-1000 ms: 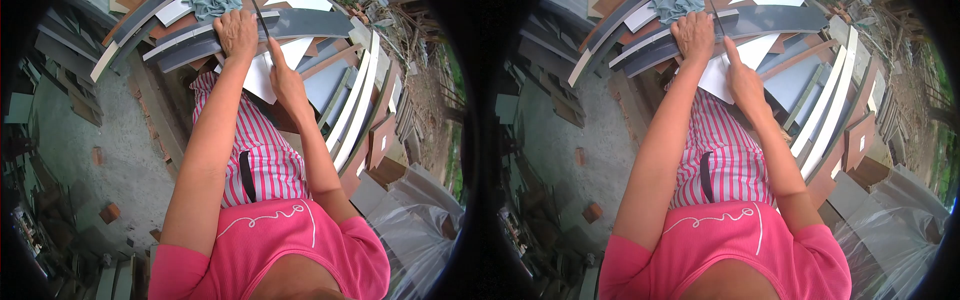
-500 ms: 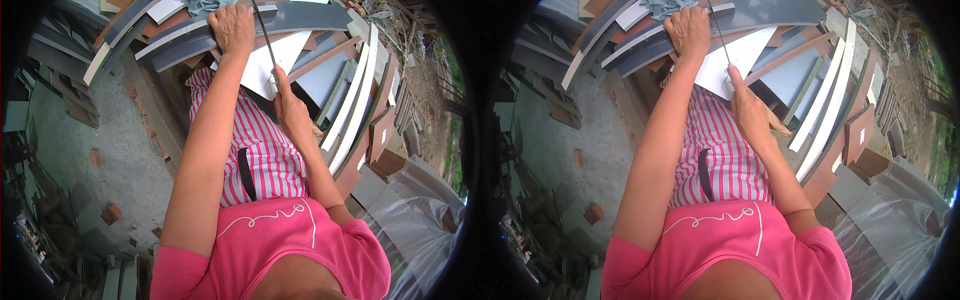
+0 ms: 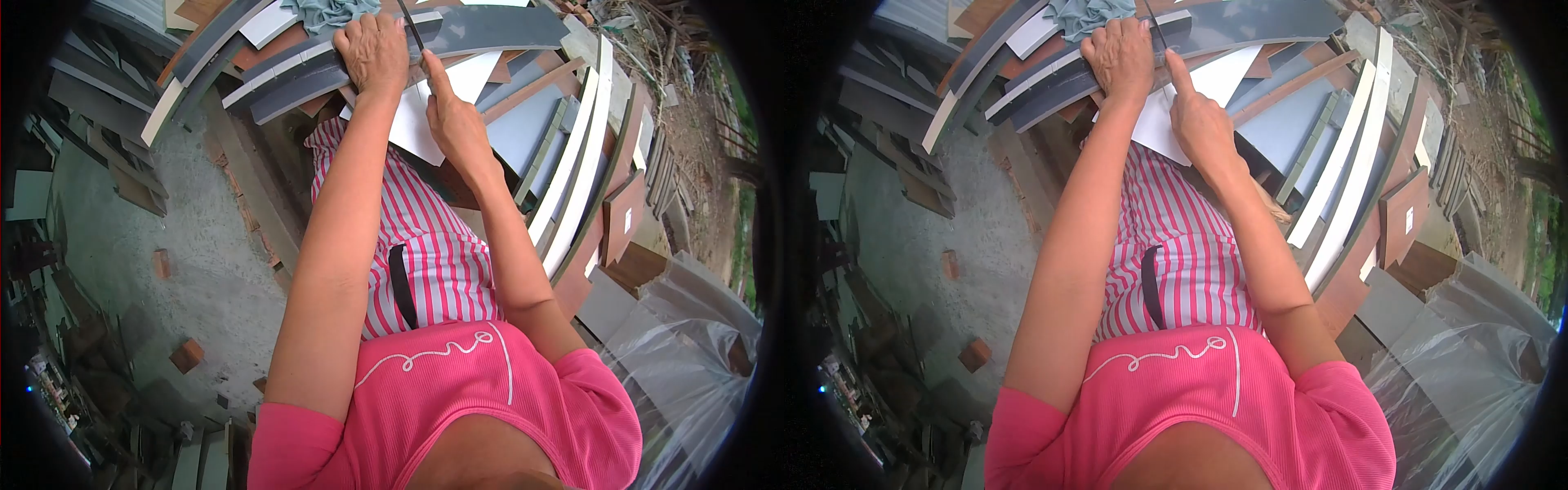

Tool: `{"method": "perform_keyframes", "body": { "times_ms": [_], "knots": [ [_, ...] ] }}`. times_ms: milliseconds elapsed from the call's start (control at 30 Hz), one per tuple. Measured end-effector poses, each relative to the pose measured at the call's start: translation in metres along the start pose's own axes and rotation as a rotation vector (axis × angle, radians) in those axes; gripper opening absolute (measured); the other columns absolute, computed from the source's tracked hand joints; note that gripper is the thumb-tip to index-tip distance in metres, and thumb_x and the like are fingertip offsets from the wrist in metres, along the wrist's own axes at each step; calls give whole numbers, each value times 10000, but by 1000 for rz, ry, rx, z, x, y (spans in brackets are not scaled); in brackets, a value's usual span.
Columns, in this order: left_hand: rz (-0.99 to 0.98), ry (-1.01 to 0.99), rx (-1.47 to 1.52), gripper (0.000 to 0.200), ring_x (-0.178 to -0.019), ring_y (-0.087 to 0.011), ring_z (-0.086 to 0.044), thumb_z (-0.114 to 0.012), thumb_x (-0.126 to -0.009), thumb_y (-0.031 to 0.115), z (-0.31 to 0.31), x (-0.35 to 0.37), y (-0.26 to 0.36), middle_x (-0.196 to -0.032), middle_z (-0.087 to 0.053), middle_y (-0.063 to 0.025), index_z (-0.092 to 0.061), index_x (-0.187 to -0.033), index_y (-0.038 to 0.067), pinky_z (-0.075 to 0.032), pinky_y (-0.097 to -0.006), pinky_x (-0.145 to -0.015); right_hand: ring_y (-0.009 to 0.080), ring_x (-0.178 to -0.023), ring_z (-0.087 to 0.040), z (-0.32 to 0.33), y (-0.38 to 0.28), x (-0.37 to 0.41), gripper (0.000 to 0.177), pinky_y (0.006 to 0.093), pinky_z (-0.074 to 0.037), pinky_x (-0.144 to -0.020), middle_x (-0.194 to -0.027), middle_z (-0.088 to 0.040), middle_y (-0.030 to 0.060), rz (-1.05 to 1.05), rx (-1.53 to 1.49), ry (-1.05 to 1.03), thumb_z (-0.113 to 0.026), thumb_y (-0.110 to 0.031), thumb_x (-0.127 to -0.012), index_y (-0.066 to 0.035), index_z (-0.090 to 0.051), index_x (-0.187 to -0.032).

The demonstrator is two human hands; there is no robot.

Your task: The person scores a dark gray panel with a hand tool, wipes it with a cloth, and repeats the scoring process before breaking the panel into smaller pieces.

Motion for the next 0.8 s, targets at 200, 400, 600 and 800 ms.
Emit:
{"method": "perform_keyframes", "body": {
  "times_ms": [200, 400, 600, 800],
  "knots": [
    [-2, 1, -7, 263, -919, -258, -533, -548, -923, 315, -2, 0, -1, -900, -606, -93, -654, -926, 75, -326, -415, -894, 390, -673, -658, 3, 12, 69, 669, 507, -494, -627, -771, -641, 249, -4, 6, -53, -452, -33, -921, -195, -161, -1501],
    [35, 2, 3, 257, -921, -255, -527, -547, -924, 310, -2, -3, -1, -902, -606, -90, -656, -917, 78, -322, -409, -892, 378, -698, -664, -1, 6, 66, 638, 490, -503, -621, -822, -644, 254, -58, 80, -184, -444, -50, -946, -196, -164, -1501],
    [18, 12, -13, 255, -919, -251, -525, -553, -920, 312, -1, -2, -1, -893, -603, -84, -654, -901, 79, -322, -405, -892, 387, -712, -667, 9, 17, 65, 642, 500, -501, -632, -789, -634, 259, -107, 43, -158, -444, -52, -938, -203, -174, -1501],
    [-39, 33, 17, 242, -889, -261, -531, -571, -906, 303, 2, 2, 0, -876, -597, -88, -645, -870, 75, -333, -412, -881, 447, -733, -633, 11, 5, 25, 655, 536, -470, -680, -772, -631, 286, -60, -4, -135, -427, -41, -912, -210, -179, -1496]
  ]
}}
Point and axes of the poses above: each hand's wrist, its own x-axis away from the middle knuckle, its own z-axis out of the back of the hand, y = z × x, the point moved 5 cm from there along -x, towards the middle knuckle
